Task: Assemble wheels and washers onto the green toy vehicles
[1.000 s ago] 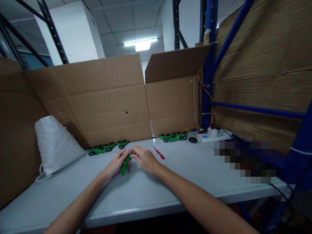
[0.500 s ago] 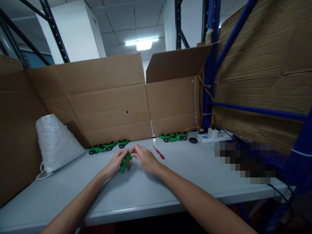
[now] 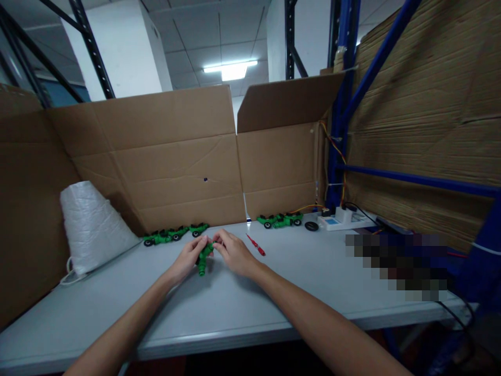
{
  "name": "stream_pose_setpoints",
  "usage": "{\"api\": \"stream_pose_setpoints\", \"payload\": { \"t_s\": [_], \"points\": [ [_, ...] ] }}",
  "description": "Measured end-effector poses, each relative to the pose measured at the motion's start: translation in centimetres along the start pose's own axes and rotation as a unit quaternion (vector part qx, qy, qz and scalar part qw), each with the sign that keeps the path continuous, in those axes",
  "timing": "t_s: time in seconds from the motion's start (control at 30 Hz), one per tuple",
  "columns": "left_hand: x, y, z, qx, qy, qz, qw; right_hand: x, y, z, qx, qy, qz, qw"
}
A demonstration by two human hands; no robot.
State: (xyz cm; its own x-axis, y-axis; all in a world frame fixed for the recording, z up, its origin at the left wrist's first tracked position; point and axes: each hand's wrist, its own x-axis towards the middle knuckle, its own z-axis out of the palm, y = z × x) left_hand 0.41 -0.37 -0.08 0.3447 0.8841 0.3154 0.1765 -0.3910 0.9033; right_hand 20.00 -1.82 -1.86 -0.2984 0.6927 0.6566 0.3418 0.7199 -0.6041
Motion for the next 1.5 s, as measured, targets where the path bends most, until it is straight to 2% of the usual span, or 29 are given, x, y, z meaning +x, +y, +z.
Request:
{"api": "stream_pose_setpoints", "payload": {
  "t_s": [0.13,0.2,0.4,0.53,0.7,0.8,0.87,1.03,1.1,1.2,1.33,1.4,1.5],
  "points": [
    [-0.3,0.5,0.0,0.103,0.039,0.09,0.99,0.1,0.0,0.0,0.009,0.001,0.0,1.0],
    [-0.6,0.9,0.0,0.139,0.058,0.113,0.982,0.1,0.1,0.1,0.008,0.007,0.002,1.0],
    [-0.9,1.6,0.4,0.115,0.061,0.097,0.987,0.4,0.6,0.4,0.02,0.037,0.028,0.999],
    [-0.9,1.5,0.5,0.074,0.038,0.079,0.993,0.5,1.4,0.7,0.056,0.045,0.047,0.996],
    [-0.9,0.6,0.3,0.112,-0.013,0.076,0.991,0.7,2.6,1.1,0.094,0.052,0.073,0.992],
    [-0.7,0.2,0.2,0.133,-0.023,0.081,0.987,0.7,3.0,1.0,0.094,0.042,0.079,0.992],
    [-0.4,-0.2,0.0,0.143,-0.005,0.085,0.986,0.6,3.1,0.9,0.086,0.026,0.079,0.993],
    [0.6,-2.2,-1.1,0.141,0.1,0.052,0.984,0.2,3.0,0.7,-0.003,0.038,0.072,0.997],
    [1.0,-3.1,-1.6,0.134,0.137,0.038,0.981,0.0,2.8,0.5,-0.058,0.027,0.041,0.997],
    [1.3,-4.3,-2.1,0.138,0.143,0.028,0.98,-0.2,2.4,0.4,-0.118,-0.021,-0.005,0.993],
    [1.4,-5.2,-2.0,0.107,0.108,0.002,0.988,-0.5,1.9,0.4,-0.163,-0.089,-0.024,0.982],
    [1.3,-5.3,-2.0,0.109,0.082,-0.011,0.991,-0.5,1.8,0.4,-0.163,-0.102,-0.022,0.981],
    [1.0,-5.0,-2.0,0.167,0.074,-0.009,0.983,-0.6,1.6,0.4,-0.15,-0.106,-0.022,0.983]
  ]
}}
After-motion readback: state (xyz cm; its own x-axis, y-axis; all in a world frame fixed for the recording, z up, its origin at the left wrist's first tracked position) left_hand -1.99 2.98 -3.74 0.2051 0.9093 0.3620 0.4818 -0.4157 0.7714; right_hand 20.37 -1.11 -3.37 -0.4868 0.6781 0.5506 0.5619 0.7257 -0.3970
